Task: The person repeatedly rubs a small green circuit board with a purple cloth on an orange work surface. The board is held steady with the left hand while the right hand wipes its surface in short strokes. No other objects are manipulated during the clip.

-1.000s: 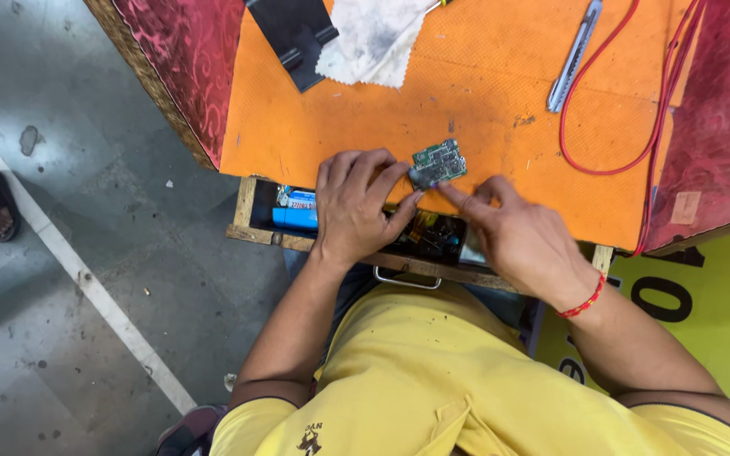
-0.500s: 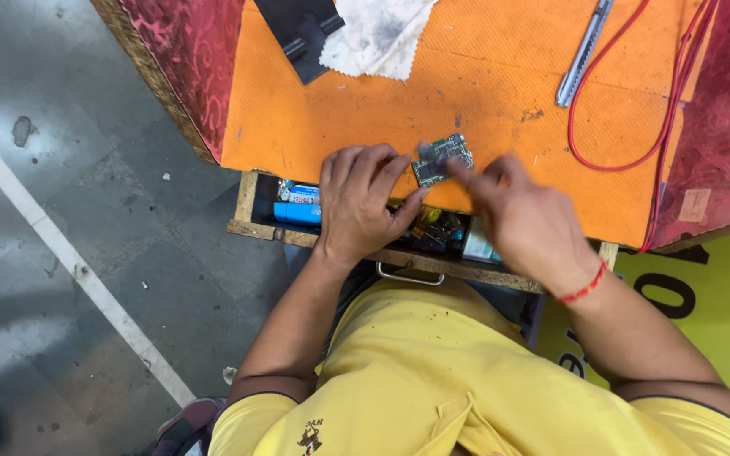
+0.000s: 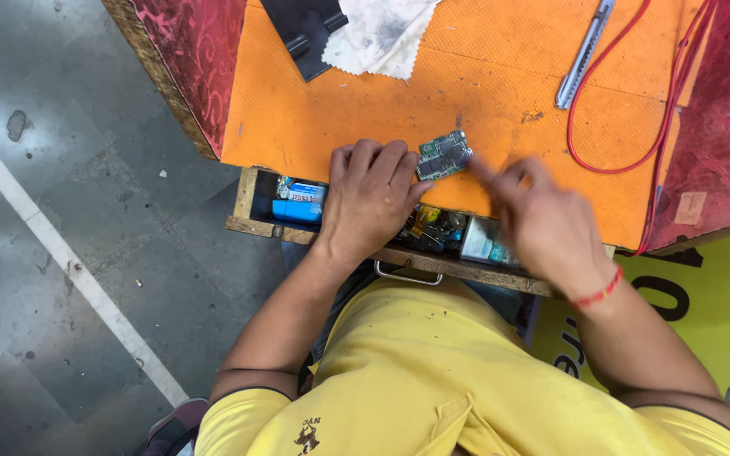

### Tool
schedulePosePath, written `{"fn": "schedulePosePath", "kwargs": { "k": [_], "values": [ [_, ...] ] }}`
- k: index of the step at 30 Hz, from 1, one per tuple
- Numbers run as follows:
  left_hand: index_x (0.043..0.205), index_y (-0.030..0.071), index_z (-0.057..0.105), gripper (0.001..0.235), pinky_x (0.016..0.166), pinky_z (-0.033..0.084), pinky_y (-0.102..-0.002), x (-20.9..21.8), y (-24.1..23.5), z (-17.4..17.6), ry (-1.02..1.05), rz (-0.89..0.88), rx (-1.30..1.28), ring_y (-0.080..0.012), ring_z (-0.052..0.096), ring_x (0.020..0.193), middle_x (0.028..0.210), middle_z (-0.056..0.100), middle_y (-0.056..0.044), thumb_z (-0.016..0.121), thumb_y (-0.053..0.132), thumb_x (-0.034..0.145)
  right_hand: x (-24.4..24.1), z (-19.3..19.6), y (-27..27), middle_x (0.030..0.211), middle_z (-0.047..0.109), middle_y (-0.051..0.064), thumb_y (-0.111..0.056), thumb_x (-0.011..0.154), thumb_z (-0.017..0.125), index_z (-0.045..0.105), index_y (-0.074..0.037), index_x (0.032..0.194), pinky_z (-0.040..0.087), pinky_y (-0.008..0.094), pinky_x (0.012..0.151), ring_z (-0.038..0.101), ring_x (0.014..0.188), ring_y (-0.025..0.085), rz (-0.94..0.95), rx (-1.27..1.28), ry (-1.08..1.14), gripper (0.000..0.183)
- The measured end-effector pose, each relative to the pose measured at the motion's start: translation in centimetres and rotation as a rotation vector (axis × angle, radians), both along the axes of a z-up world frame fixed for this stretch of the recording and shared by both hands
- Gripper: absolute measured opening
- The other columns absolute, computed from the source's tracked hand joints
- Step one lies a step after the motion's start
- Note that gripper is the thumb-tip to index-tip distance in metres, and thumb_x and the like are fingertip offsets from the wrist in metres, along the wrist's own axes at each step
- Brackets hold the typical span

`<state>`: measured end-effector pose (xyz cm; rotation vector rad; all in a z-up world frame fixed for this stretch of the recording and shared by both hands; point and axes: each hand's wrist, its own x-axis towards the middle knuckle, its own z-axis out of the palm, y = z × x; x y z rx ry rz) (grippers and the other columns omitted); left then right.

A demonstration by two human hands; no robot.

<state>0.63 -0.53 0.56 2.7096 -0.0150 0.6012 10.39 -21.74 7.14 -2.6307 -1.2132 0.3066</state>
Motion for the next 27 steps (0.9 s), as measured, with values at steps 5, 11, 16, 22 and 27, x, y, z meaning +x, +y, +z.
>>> {"fn": "schedulePosePath", "kwargs": {
  "k": [5,11,16,22,27],
  "values": [
    [0.118,0.006,0.065,0.041,0.093,0.042,-0.047,0.2,-0.1,-0.6,-0.042,0.026,0.017,-0.0263,0.054,0.107,0.116,0.058,-0.005,0.075,0.036,0.093,0.6,0.2,-0.2,0.100,0.063,0.009,-0.015,0.087,0.067,0.061,-0.025,0.142,0.054,0.044,0.054,0.064,0.063,0.033,0.063,0.012,0.070,0.055],
    [0.120,0.006,0.065,0.040,0.096,0.042,-0.048,0.2,0.2,-0.8,-0.053,0.026,0.025,-0.0261,0.054,0.110,0.118,0.058,-0.004,0.075,0.034,0.093,1.6,0.9,0.1,0.100,0.063,0.010,-0.008,0.088,0.062,0.063,-0.020,0.142,0.052,0.045,0.059,0.064,0.068,0.033,0.088,0.047,0.103,0.056],
    [0.119,0.007,0.065,0.040,0.096,0.042,-0.048,0.1,-0.4,-0.9,-0.007,0.025,-0.003,-0.0267,0.054,0.112,0.117,0.059,-0.004,0.075,0.034,0.091,1.4,0.8,-0.3,0.099,0.063,0.010,-0.007,0.094,0.061,0.063,-0.015,0.143,0.053,0.044,0.065,0.064,0.075,0.033,0.050,0.130,0.128,0.050],
    [0.120,0.008,0.066,0.041,0.096,0.042,-0.048,0.0,-0.5,-0.9,0.004,0.037,-0.021,-0.0272,0.054,0.111,0.117,0.059,-0.004,0.076,0.034,0.091,1.5,0.4,-0.5,0.092,0.061,0.011,-0.014,0.077,0.071,0.062,-0.014,0.141,0.053,0.044,0.064,0.064,0.073,0.033,0.070,0.093,0.150,0.064],
    [0.120,0.007,0.066,0.042,0.096,0.042,-0.048,0.1,-0.3,-0.8,0.013,0.037,-0.005,-0.0273,0.054,0.111,0.117,0.059,-0.004,0.076,0.034,0.090,1.4,-0.1,-0.3,0.098,0.065,0.009,-0.004,0.085,0.061,0.066,-0.019,0.139,0.055,0.043,0.064,0.067,0.073,0.031,0.142,0.130,0.212,0.056]
  ]
}}
